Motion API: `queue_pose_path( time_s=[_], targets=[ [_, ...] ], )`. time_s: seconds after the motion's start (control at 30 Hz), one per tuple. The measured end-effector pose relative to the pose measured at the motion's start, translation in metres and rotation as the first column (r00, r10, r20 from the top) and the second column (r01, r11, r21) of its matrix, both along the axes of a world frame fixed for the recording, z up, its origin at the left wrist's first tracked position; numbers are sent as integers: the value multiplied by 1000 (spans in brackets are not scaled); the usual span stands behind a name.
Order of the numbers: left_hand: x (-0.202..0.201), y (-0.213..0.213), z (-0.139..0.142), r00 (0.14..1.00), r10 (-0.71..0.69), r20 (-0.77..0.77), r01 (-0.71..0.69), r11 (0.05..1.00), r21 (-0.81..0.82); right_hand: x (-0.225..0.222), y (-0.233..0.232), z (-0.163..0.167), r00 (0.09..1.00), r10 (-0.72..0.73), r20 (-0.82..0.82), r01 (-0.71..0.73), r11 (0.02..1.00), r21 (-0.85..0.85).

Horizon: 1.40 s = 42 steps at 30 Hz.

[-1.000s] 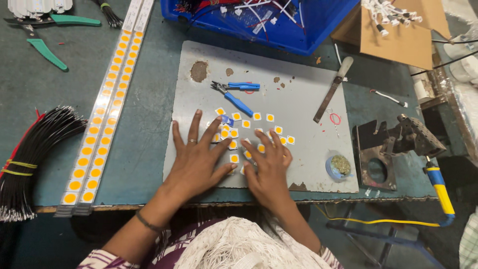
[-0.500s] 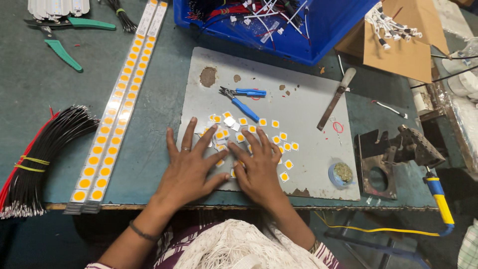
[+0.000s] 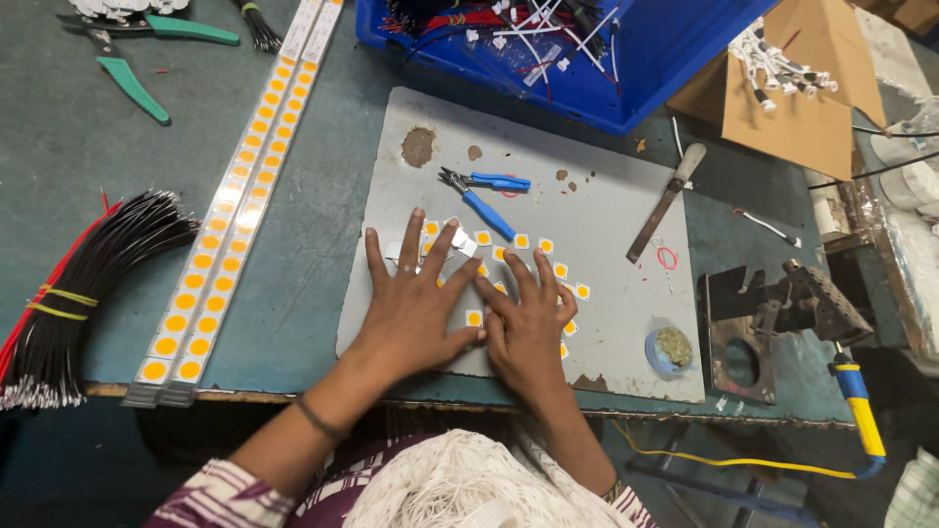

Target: The person peels white adhesive backing papers off small square LED modules on the workbench, then uses a soldering iron to solder the modules one at a time, steadying each module with the other hand. The finished modules accumulate on the work mat as the person works through the batch.

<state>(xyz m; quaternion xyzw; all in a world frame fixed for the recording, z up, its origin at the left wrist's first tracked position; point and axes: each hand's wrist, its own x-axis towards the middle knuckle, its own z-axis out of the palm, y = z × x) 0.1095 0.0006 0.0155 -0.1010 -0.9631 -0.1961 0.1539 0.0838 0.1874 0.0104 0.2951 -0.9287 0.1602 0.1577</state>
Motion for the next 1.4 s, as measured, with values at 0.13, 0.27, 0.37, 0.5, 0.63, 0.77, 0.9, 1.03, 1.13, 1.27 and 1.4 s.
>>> queue_pose_path(
  time_s=[0.13, 0.27, 0.37, 0.5, 0.63, 0.77, 0.9, 1.03, 1.13, 1.27, 1.4],
  targets=[
    [-13, -6, 0, 983, -49, 178, 36, 997, 75, 3, 4, 2, 999, 8, -34, -11, 996, -84],
    [-7, -5, -2, 992, -55, 115, 49, 997, 57, 8, 7, 2, 1000, 17, -18, -19, 994, -108],
    [-5, -6, -2, 994, -51, 100, 46, 998, 49, 9, 6, 1, 999, 10, -36, -13, 995, -99],
    [-2, -3, -3, 996, -30, 85, 26, 999, 43, 6, 8, 1, 996, -77, -52, 73, 994, -78],
    [2, -2, -5, 999, -29, -13, 30, 999, 42, 4, 9, 2, 1000, -2, -21, 0, 995, -103],
    [4, -4, -4, 999, -34, 1, 34, 999, 39, 4, 9, 4, 990, 141, 14, -138, 984, -113],
    [15, -7, -2, 996, -13, 84, 11, 1000, 20, 3, 8, 4, 993, 112, 43, -109, 992, -65],
    [25, -9, -3, 998, 11, 66, -13, 1000, 29, 4, 6, 3, 997, 65, 50, -62, 997, -54],
    [27, -9, -4, 1000, 10, 11, -10, 1000, 15, 4, 5, 3, 995, 77, 62, -73, 995, -71],
    [26, -7, -5, 1000, -13, 13, 13, 1000, -11, 3, 6, 6, 989, 118, 88, -109, 989, -100],
    [25, -8, -5, 995, -22, 102, 27, 999, -47, -2, 3, 10, 988, 137, 75, -124, 980, -158]
  ],
)
